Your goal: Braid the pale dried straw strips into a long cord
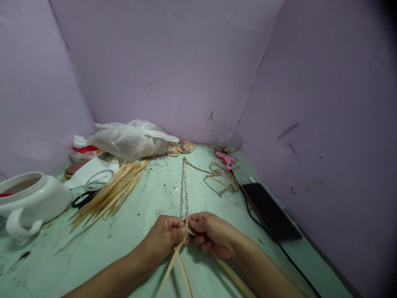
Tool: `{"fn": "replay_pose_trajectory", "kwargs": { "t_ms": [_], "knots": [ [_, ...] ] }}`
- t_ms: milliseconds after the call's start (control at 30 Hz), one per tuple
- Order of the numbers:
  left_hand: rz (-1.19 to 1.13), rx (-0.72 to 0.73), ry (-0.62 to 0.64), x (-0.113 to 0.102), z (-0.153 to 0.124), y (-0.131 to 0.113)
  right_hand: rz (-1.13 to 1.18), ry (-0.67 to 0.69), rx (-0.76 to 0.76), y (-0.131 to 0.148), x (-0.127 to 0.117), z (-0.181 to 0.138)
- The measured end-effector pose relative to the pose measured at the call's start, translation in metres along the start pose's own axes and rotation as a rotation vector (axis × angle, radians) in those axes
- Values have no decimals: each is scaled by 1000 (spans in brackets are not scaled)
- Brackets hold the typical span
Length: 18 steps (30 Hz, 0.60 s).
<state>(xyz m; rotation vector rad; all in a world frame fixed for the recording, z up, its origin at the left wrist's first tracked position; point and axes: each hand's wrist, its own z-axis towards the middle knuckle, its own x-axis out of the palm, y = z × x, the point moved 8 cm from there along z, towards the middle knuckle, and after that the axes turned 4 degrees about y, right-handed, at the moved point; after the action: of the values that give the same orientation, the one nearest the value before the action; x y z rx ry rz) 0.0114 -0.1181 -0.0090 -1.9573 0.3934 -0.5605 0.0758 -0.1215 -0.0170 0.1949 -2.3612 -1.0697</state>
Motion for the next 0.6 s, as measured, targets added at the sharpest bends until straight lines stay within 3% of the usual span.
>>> {"fn": "replay_pose_trajectory", "kwargs": {
  "t_ms": [333,600],
  "knots": [
    [182,30,50,-5,5,-5,20,1,-188,2,-1,2],
    [294,101,48,-9,3,-13,34,-18,-242,3,-5,4]
  ]
}}
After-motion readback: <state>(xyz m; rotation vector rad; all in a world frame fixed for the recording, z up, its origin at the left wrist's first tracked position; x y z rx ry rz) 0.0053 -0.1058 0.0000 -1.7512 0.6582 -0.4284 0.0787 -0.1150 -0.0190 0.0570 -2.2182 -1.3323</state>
